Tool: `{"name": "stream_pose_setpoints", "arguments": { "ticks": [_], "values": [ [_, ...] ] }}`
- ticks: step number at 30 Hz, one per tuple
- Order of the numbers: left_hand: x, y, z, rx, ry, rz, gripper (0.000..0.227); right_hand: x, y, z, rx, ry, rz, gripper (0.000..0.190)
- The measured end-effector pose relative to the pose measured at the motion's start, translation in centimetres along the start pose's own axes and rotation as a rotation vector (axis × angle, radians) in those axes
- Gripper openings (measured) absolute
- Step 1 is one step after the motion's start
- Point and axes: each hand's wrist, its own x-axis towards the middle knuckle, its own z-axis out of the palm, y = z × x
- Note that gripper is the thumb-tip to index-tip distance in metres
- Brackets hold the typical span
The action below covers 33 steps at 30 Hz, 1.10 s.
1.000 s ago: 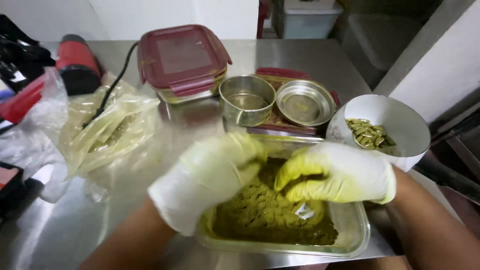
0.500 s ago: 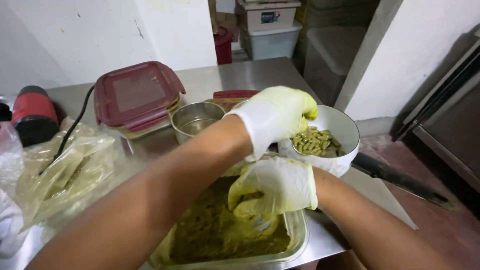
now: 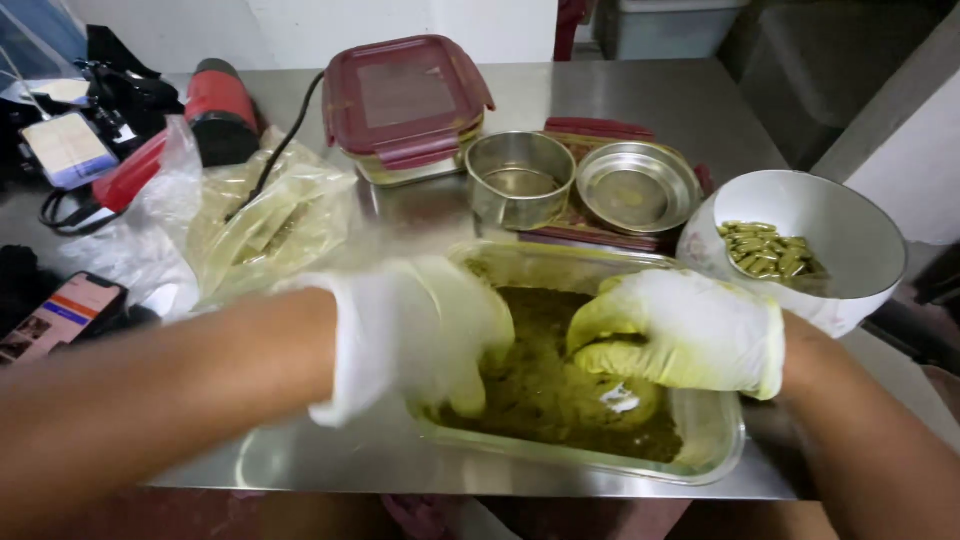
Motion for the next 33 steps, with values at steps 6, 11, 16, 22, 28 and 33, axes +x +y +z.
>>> {"name": "stream_pose_setpoints", "arguments": {
  "ticks": [6,11,16,22,28,33],
  "values": [
    [3.3,1.5,4.5,0.189,0.209,0.119,0.019,0.3,1.1,0.9,0.043,0.149,-0.150,0.027],
    [5.7,0.4,1.2,0.082,0.090,-0.005,0.048,0.1,1.3,1.0,0.076,0.203,-0.143,0.021],
    [0.3,3.4,-1.9,0.101,-0.060,-0.038,0.070,-0.2,1.9,1.1,0.054,0.199,-0.051,0.021],
    [8.2,-0.5,2.8,0.038,0.383,0.087,0.020,-0.2,2.4,1.2,0.086,0.205,-0.077,0.020],
    [6.6,-0.8,2.6,0.037,0.365,0.089,0.030,-0.3,2.8,1.2,0.029,0.157,-0.039,0.023],
    [6.9,0.9,3.7,0.036,0.178,0.050,0.034,-0.3,2.7,1.3,0.060,0.154,-0.025,0.024]
  ]
}}
